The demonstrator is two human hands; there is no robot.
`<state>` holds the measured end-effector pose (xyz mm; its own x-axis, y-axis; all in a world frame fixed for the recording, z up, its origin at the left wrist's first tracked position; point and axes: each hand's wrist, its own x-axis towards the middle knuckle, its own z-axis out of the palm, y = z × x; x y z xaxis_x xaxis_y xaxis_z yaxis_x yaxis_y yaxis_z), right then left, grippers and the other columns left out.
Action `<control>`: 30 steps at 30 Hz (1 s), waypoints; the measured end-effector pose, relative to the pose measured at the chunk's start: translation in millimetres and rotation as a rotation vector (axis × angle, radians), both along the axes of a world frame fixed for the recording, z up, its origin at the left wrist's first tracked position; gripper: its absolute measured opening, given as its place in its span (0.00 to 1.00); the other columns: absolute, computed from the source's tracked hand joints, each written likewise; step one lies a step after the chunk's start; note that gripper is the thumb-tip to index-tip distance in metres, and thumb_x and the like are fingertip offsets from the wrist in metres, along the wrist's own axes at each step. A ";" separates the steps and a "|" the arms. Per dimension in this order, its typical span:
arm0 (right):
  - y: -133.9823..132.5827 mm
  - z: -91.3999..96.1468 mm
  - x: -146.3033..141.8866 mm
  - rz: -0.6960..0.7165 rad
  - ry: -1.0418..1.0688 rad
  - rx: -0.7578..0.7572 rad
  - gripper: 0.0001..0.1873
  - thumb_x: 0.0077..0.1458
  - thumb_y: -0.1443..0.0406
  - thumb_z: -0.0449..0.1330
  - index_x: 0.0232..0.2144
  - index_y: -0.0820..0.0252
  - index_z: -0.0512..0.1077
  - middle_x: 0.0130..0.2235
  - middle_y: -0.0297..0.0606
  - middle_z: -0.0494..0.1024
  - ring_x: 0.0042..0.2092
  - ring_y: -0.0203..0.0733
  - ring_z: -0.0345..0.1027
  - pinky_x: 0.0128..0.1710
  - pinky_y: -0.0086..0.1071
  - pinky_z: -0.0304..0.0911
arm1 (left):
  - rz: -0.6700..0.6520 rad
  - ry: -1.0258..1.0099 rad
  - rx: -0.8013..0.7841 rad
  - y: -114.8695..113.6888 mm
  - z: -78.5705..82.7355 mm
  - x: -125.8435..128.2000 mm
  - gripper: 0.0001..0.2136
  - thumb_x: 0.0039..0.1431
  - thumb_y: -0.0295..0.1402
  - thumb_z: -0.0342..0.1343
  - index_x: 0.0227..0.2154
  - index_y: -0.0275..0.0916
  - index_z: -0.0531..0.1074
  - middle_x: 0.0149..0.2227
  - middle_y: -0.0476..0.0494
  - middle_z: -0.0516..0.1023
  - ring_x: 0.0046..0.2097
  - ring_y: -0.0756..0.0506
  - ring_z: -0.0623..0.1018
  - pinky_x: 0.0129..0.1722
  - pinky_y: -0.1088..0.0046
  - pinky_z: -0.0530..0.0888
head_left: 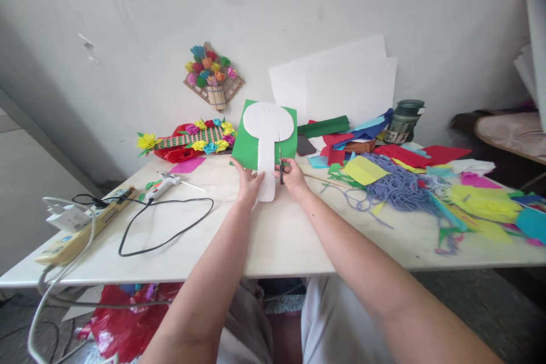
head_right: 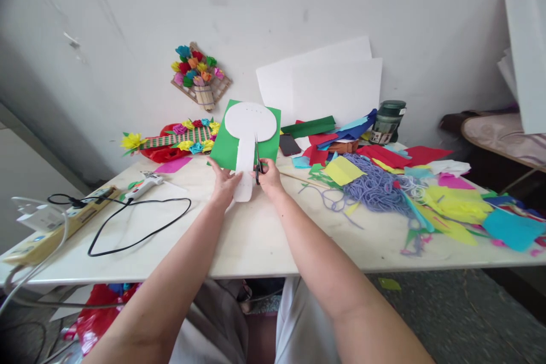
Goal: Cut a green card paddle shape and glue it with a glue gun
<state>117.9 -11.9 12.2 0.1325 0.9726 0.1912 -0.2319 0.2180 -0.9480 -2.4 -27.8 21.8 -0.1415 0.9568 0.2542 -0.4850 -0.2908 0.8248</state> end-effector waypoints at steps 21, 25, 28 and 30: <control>-0.4 6.2 1.3 0.013 0.045 0.017 0.29 0.27 0.65 0.66 0.36 0.56 0.62 0.33 0.33 0.75 0.29 0.37 0.69 0.22 0.27 0.63 | 0.227 -0.173 -0.169 9.6 3.7 -9.8 0.49 0.49 0.34 0.60 0.59 0.56 0.24 0.51 0.43 0.67 0.32 0.53 0.75 0.35 0.74 0.74; -3.9 9.1 4.3 0.070 0.038 -0.001 0.27 0.27 0.68 0.66 0.35 0.57 0.63 0.31 0.32 0.75 0.28 0.35 0.68 0.22 0.26 0.63 | 0.137 -0.276 -0.223 15.1 3.2 -33.7 0.26 0.56 0.44 0.47 0.57 0.46 0.54 0.42 0.42 0.74 0.32 0.49 0.76 0.35 0.69 0.74; -5.8 10.8 6.6 0.097 0.036 -0.005 0.28 0.26 0.69 0.66 0.35 0.57 0.63 0.30 0.30 0.75 0.27 0.34 0.67 0.20 0.25 0.62 | 0.030 -0.289 -0.255 15.0 2.0 -47.0 0.24 0.53 0.49 0.46 0.48 0.39 0.65 0.34 0.41 0.76 0.31 0.46 0.76 0.33 0.66 0.74; -6.4 11.5 8.3 0.115 0.031 -0.005 0.28 0.26 0.69 0.67 0.34 0.56 0.63 0.30 0.30 0.75 0.26 0.33 0.67 0.20 0.24 0.61 | -0.055 -0.276 -0.273 13.7 1.8 -51.2 0.25 0.52 0.50 0.47 0.45 0.37 0.67 0.31 0.40 0.76 0.31 0.43 0.76 0.32 0.64 0.74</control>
<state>126.2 -18.3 23.6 0.0254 0.9827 0.1835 -0.2839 0.1831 -0.9412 -53.6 -14.0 23.6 -0.1160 0.9919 -0.0516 -0.7078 -0.0461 0.7049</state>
